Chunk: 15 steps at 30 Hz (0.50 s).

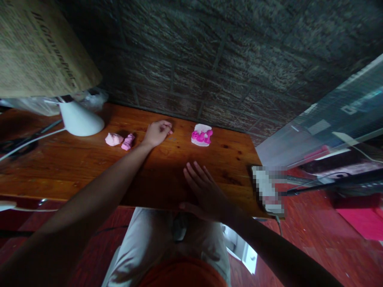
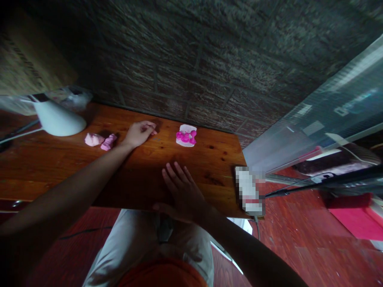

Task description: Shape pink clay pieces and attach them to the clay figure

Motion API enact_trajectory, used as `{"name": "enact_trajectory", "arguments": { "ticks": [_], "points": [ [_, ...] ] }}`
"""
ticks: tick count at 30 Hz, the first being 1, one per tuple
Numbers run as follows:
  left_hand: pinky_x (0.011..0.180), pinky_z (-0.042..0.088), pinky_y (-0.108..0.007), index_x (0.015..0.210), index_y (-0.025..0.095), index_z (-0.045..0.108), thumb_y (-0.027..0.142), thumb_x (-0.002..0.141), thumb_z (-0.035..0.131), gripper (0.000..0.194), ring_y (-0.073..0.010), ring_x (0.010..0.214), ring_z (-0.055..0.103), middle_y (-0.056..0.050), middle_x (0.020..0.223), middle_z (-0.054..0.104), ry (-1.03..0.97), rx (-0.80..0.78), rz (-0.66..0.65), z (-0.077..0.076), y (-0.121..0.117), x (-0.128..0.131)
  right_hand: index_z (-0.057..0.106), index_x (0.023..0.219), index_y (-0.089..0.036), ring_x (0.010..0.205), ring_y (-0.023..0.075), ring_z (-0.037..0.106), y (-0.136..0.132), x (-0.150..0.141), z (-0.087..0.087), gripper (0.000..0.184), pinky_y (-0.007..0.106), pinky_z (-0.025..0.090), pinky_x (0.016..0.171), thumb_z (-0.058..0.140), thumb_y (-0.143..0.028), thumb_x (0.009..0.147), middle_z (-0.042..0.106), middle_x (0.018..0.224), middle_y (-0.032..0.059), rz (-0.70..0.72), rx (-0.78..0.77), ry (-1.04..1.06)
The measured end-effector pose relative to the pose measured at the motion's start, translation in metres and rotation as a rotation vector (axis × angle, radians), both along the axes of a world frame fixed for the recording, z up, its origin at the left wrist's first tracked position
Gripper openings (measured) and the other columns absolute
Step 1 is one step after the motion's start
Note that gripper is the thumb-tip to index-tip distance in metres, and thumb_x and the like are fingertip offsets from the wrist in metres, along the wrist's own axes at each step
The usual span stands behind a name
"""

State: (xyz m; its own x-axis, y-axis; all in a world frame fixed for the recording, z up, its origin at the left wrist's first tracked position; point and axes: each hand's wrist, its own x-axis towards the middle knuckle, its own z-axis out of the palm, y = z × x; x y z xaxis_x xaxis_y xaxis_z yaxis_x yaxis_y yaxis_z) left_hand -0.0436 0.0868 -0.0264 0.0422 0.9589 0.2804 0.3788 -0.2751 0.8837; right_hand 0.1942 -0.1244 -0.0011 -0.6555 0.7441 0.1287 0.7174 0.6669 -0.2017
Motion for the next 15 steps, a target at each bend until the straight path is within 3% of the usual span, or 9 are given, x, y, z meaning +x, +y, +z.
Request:
{"name": "enact_trajectory", "arguments": {
  "ticks": [4,7,9,12,15],
  "points": [
    [0.079,0.057,-0.030,0.094,0.014,0.071,0.026,0.086,0.060,0.018,-0.0203,0.075,0.075,-0.009,0.079,0.079,0.003,0.015,-0.003,0.001,0.000,-0.001,0.032,0.159,-0.004,0.159,0.0351,0.010,0.048,-0.037,0.001,0.095,0.054,0.010,0.129,0.043,-0.073,0.095,0.021,0.169,0.0227,-0.021,0.017,0.032],
    [0.078,0.056,-0.029,0.094,0.014,0.070,0.025,0.086,0.059,0.017,-0.0194,0.074,0.074,-0.008,0.079,0.078,-0.011,0.004,-0.005,0.001,0.000,-0.001,0.027,0.160,-0.003,0.160,0.0316,0.007,0.075,-0.049,0.003,0.091,0.051,0.011,0.130,0.039,-0.068,0.099,0.016,0.170,0.0224,-0.045,-0.100,0.124],
    [0.078,0.056,-0.029,0.094,0.014,0.070,0.026,0.087,0.061,0.017,-0.0192,0.074,0.074,-0.008,0.079,0.078,-0.018,-0.005,-0.010,0.001,0.000,-0.001,0.018,0.164,-0.008,0.160,0.0281,0.013,0.085,-0.045,0.004,0.083,0.051,0.028,0.125,0.026,-0.064,0.103,0.016,0.171,0.0178,-0.120,-0.279,0.264],
    [0.077,0.056,-0.029,0.094,0.014,0.070,0.027,0.088,0.060,0.018,-0.0188,0.073,0.073,-0.008,0.080,0.078,-0.010,-0.007,-0.014,0.000,0.000,0.000,0.005,0.166,-0.027,0.156,0.0268,0.029,0.087,-0.025,0.005,0.068,0.049,0.058,0.097,0.003,-0.058,0.105,0.023,0.171,0.0077,-0.242,-0.551,0.513],
    [0.075,0.055,-0.027,0.096,0.014,0.071,0.027,0.089,0.060,0.018,-0.0175,0.072,0.072,-0.007,0.080,0.078,-0.009,-0.008,-0.013,-0.002,0.002,0.001,0.014,0.165,-0.030,0.139,0.0269,0.053,0.076,-0.001,0.005,0.065,0.041,0.062,0.087,0.006,-0.057,0.106,0.035,0.167,0.0083,-0.242,-0.616,0.581]
  ]
}}
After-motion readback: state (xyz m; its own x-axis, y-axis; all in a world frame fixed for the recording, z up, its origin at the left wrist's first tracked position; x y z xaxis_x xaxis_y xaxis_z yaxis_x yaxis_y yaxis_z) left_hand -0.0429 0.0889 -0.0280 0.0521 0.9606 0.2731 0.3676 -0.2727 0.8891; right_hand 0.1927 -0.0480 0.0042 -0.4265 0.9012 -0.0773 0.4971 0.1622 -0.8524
